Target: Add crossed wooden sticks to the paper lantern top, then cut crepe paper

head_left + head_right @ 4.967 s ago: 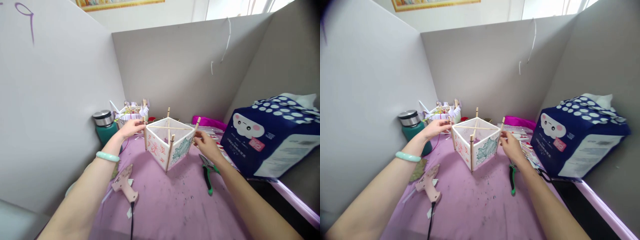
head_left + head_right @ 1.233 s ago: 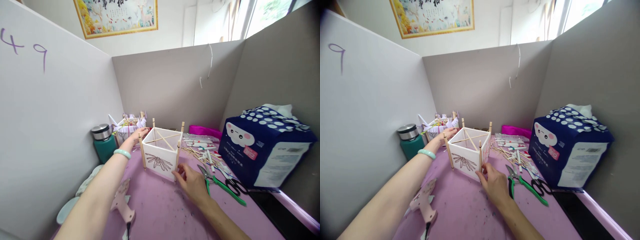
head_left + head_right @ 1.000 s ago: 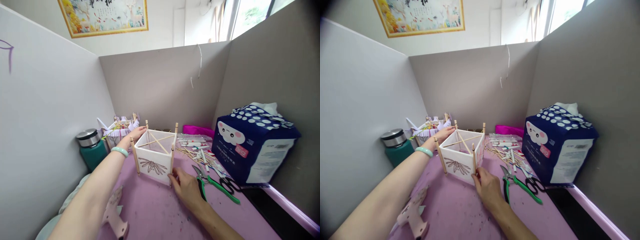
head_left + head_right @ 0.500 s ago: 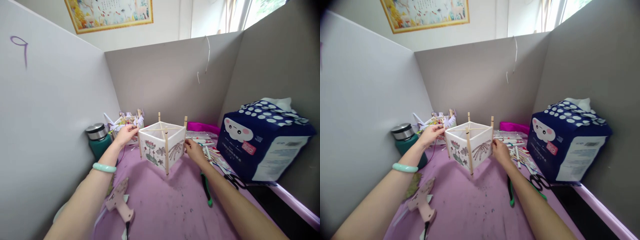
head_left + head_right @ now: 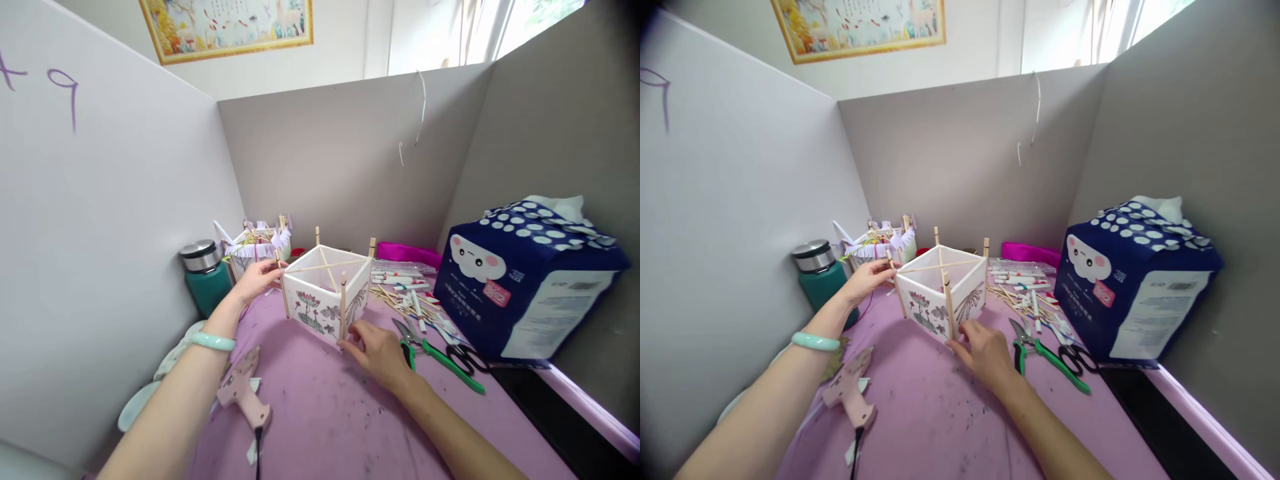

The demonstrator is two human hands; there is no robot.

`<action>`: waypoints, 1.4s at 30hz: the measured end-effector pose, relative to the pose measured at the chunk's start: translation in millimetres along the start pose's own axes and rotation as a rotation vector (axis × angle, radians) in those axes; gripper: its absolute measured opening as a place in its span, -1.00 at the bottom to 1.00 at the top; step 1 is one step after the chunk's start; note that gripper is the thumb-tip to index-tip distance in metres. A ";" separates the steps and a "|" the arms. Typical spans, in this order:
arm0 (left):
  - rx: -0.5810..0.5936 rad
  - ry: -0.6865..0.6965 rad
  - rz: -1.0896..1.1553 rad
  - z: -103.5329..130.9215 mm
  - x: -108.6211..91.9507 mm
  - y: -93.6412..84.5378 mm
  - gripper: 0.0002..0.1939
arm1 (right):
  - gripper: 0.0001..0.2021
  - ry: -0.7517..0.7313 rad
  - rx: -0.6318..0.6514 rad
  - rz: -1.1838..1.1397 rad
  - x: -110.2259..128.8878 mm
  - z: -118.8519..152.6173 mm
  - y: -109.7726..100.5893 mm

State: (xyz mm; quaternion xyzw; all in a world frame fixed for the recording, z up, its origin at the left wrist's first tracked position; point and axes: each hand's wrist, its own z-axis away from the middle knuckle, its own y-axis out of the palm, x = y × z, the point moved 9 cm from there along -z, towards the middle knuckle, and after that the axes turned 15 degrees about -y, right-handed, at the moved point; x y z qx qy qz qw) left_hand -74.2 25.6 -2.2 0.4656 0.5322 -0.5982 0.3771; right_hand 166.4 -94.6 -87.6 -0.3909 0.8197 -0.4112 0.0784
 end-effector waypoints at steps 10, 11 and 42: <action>-0.130 0.114 -0.212 27.9 -9.9 13.8 -0.62 | -0.79 0.246 -0.047 0.065 -51.3 5.8 0.5; -0.109 0.150 -0.284 28.5 -14.2 18.5 -0.66 | -0.78 0.261 -0.024 0.064 -55.5 7.7 2.8; 0.160 0.202 -0.551 14.0 -42.8 34.9 -0.77 | -0.76 0.321 0.087 0.070 -63.3 14.8 12.0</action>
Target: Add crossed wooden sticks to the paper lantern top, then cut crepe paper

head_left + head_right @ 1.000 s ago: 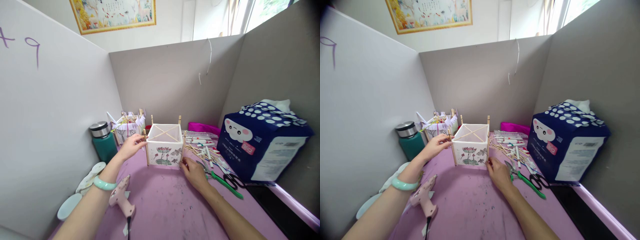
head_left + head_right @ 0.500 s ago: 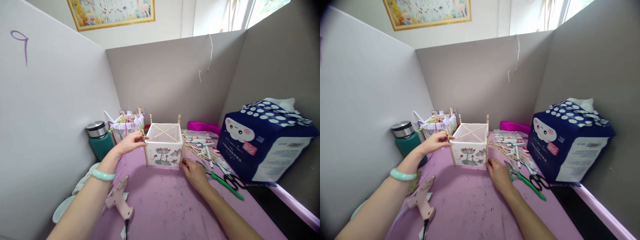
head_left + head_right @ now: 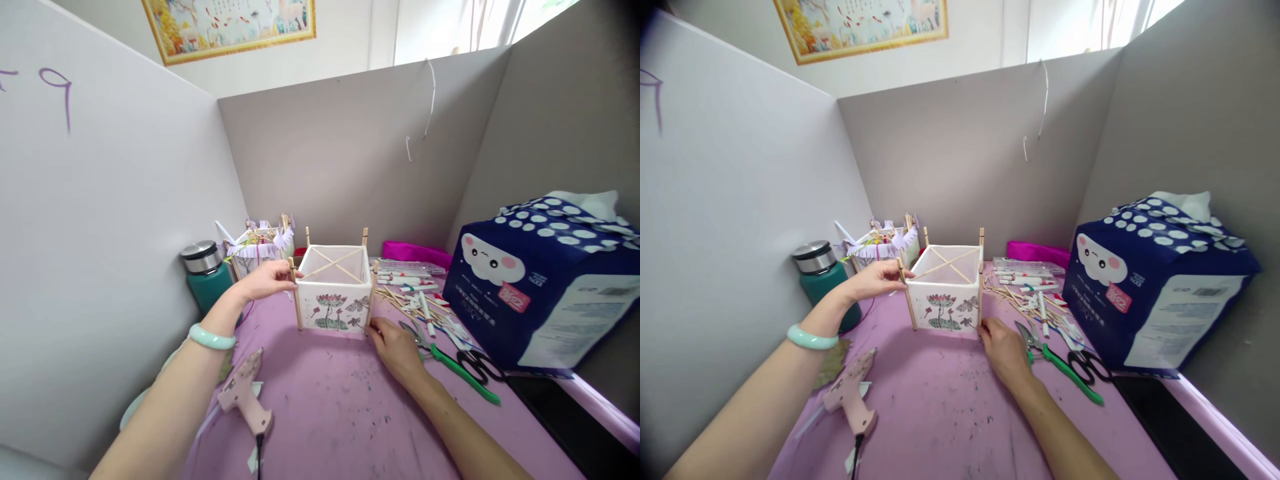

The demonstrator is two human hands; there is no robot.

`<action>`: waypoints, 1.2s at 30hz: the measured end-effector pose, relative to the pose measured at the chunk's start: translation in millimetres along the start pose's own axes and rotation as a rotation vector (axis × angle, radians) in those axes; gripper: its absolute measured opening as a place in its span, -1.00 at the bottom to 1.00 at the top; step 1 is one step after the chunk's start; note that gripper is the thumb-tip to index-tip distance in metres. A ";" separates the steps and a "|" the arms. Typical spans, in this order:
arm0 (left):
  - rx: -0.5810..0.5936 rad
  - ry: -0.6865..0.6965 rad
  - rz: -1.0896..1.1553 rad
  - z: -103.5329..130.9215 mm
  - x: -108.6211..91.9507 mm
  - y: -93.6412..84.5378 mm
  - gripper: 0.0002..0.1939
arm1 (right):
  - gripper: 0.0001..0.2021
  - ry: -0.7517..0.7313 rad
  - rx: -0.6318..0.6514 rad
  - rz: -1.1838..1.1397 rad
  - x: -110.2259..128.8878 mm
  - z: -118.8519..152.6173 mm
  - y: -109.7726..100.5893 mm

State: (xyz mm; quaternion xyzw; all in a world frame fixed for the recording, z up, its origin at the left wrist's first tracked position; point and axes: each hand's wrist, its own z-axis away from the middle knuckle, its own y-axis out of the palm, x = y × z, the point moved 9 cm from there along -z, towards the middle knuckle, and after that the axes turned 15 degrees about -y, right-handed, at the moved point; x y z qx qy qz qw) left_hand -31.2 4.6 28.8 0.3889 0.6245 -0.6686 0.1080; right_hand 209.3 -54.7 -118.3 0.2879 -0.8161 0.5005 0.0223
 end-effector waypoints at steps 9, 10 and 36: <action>0.009 0.042 -0.079 -4.5 2.0 0.3 -0.74 | -0.77 0.029 0.032 0.020 0.6 -0.4 0.5; 0.016 0.028 -0.082 -4.6 3.6 -0.4 -0.70 | -0.77 0.033 0.035 0.019 0.2 -0.4 0.9; -0.040 -0.058 -0.752 -86.2 -75.6 74.8 -0.47 | -0.79 0.010 0.021 -0.042 -1.1 3.4 -1.0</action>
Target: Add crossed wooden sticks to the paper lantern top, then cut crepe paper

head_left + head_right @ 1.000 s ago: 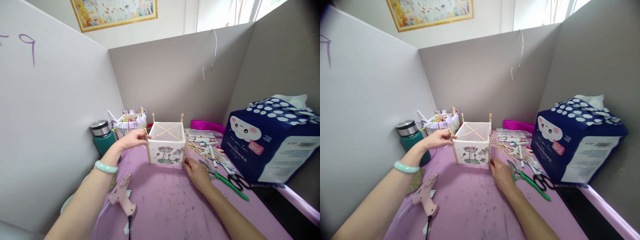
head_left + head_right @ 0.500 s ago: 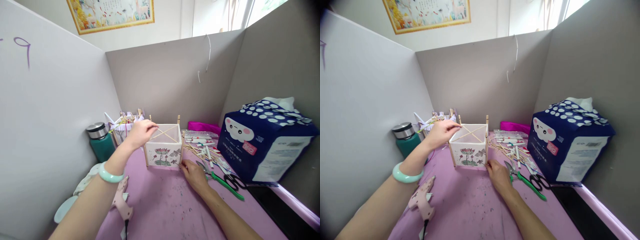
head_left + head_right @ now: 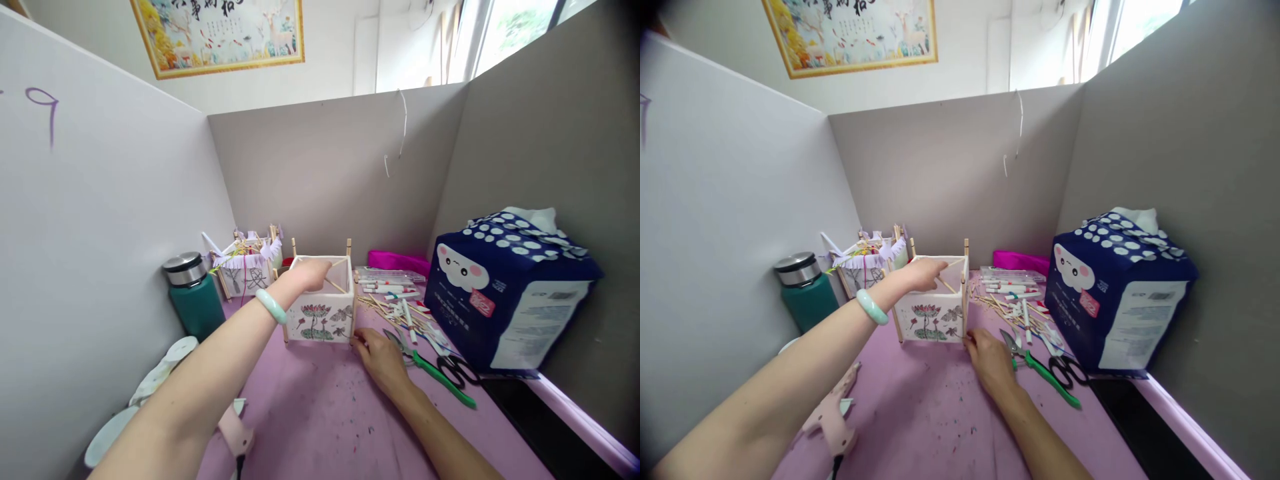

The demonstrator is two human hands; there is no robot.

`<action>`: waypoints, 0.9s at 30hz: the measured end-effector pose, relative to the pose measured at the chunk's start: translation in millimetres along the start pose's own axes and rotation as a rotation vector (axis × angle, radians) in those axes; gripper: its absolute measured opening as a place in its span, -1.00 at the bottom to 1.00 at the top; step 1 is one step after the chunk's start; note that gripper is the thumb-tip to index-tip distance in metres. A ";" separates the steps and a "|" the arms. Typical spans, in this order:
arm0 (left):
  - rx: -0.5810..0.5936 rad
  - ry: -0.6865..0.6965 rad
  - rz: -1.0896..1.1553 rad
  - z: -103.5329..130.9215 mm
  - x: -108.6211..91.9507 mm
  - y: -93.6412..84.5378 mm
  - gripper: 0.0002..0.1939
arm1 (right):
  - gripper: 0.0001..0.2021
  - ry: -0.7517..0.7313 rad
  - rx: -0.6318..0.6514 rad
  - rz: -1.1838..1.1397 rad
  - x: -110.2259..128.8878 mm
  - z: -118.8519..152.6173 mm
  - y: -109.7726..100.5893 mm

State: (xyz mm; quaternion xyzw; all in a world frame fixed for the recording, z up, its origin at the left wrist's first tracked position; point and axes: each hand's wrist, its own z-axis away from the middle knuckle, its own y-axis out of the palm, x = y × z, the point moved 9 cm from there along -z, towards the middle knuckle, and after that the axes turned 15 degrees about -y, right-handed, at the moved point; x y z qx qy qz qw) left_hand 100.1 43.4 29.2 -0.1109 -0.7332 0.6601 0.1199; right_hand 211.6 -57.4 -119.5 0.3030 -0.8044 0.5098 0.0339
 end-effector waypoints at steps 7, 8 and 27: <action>0.007 0.063 -0.034 -1.6 2.6 0.9 -0.35 | -0.79 0.012 0.005 -0.028 -3.0 -0.1 -1.0; 0.008 0.062 -0.044 -1.9 3.2 -0.1 -0.35 | -0.79 0.012 0.006 -0.026 -2.6 -0.2 -1.3; -0.007 0.058 -0.141 -5.2 7.1 11.1 -0.37 | -0.77 0.040 0.088 0.030 -3.4 1.1 4.0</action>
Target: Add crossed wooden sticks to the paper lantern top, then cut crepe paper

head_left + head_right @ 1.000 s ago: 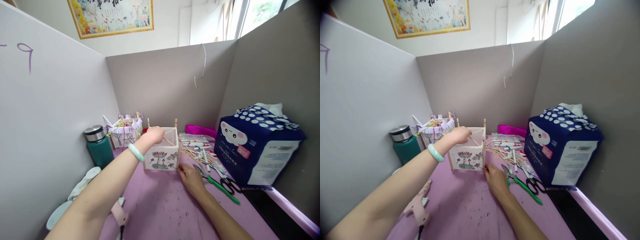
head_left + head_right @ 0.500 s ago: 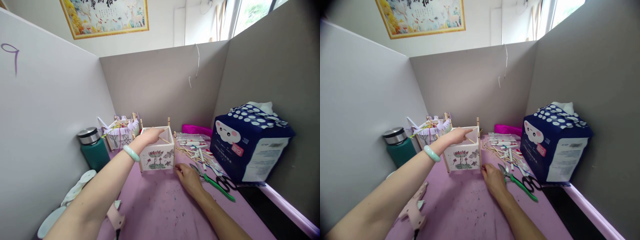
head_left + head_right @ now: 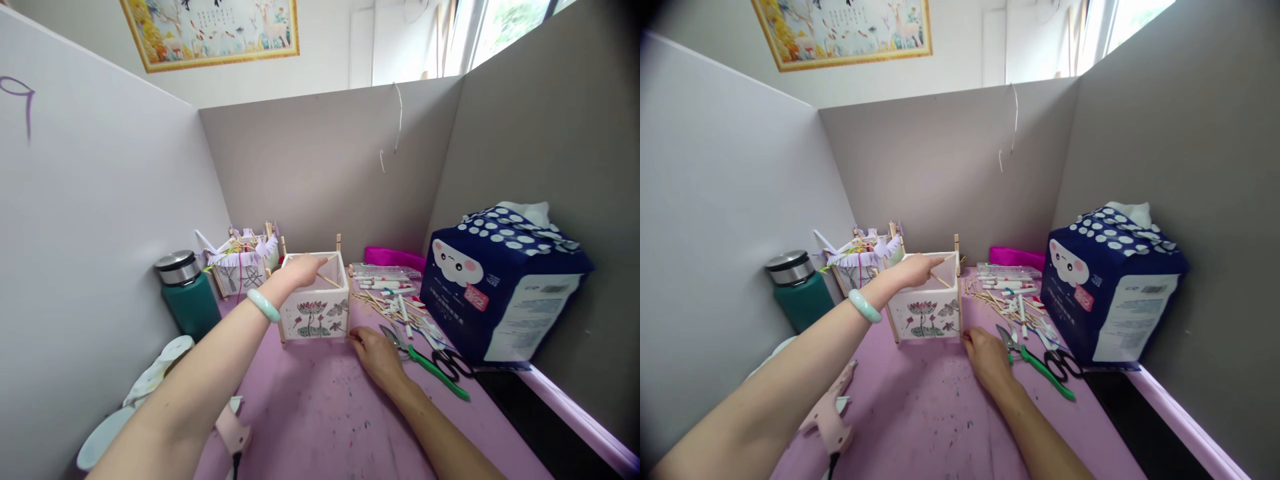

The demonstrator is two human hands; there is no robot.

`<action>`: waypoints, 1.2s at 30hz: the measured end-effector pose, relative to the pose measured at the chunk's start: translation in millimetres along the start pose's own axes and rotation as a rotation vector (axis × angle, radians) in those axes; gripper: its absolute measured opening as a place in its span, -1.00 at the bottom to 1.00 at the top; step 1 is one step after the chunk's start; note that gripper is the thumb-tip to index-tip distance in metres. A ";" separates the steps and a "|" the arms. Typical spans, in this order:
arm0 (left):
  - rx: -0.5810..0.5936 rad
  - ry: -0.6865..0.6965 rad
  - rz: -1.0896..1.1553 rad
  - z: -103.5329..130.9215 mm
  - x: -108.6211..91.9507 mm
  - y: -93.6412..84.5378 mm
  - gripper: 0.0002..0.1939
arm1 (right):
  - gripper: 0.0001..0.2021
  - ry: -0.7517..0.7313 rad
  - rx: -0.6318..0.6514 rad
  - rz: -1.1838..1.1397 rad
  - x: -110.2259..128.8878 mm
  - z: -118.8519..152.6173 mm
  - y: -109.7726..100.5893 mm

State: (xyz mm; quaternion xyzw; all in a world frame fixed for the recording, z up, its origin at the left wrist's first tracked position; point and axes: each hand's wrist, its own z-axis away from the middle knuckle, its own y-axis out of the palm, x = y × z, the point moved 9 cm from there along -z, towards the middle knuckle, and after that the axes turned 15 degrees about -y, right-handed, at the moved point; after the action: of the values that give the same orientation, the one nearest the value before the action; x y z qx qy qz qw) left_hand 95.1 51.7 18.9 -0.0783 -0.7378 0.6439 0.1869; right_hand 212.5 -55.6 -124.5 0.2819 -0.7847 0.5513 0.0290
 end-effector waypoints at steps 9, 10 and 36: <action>0.018 -0.020 -0.010 3.0 -0.9 -2.9 -0.35 | -0.76 -0.007 0.011 0.011 0.6 -0.6 1.3; 0.023 -0.023 -0.010 3.6 -0.9 -3.2 -0.34 | -0.76 -0.007 0.012 0.011 0.9 -0.5 1.3; -0.350 -0.427 0.643 127.0 111.9 -58.8 -0.61 | -0.72 -0.135 -0.393 0.044 -25.8 -53.8 -98.9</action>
State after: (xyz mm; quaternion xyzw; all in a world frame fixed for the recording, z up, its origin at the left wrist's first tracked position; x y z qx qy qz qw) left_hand -48.1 -34.7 83.3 -0.1998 -0.7961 0.5362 -0.1968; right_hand 266.8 -20.7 -28.7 0.2900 -0.8832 0.3681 0.0190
